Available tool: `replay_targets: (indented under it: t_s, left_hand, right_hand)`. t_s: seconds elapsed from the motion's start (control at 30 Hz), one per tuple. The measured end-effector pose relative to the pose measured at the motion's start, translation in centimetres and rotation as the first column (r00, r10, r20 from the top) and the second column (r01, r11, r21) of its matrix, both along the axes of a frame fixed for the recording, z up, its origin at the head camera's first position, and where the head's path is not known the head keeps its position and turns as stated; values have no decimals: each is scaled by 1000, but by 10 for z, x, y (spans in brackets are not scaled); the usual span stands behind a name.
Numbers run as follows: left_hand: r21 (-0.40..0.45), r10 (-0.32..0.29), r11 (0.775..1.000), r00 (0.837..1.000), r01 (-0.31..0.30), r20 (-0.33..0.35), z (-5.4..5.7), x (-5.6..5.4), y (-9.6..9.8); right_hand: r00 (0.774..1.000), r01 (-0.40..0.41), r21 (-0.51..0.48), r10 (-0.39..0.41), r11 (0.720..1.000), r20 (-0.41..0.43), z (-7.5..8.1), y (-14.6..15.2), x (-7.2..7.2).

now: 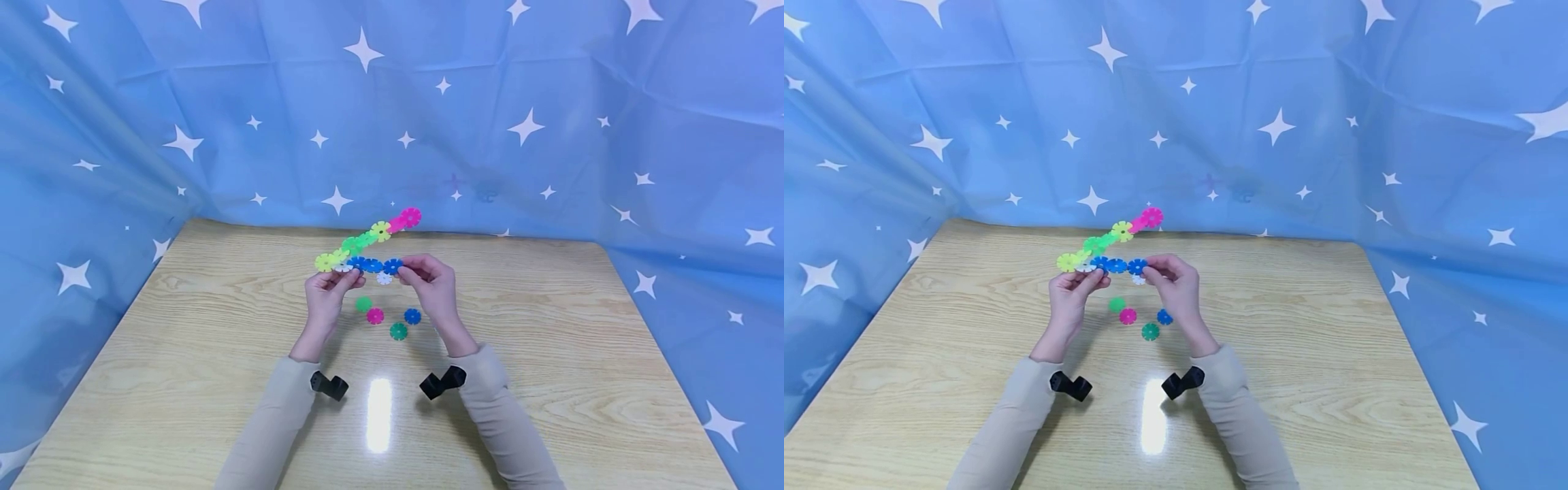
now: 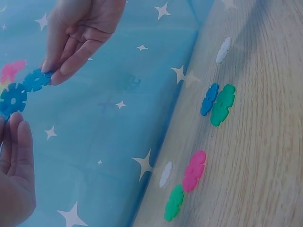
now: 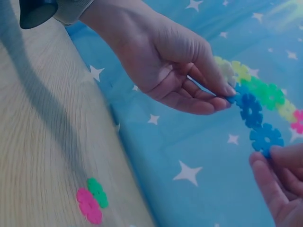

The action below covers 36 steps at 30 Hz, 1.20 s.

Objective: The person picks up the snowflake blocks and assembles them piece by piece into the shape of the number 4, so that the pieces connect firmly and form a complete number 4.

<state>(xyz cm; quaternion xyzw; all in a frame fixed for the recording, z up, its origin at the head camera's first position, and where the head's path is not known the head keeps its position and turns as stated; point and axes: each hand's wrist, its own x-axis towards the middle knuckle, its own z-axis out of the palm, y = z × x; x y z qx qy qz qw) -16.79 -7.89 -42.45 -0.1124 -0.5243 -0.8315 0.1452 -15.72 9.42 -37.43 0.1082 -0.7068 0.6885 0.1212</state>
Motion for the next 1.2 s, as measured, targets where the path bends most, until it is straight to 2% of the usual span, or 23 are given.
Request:
replay_targets:
  t_s: [0.43, 0.6, 1.03, 1.2]
  left_hand:
    - [9, 6, 1000, 1000, -7, 19, -2, 0, -1]
    - [-12, 7, 1000, 1000, -6, 26, -1, 1, 0]
    - [-18, 33, 999, 999, -32, 16, 1, 5, -4]
    - [13, 48, 999, 998, -49, 40, 1, 6, -1]
  right_hand:
    - [1000, -2, 34, 2, 999, -17, 4, -2, 1]
    - [1000, 10, 49, -9, 999, -25, 6, -5, 3]
    - [991, 26, 66, -17, 997, -130, 2, -15, 6]
    - [990, 8, 56, 0, 998, -139, 2, -15, 5]
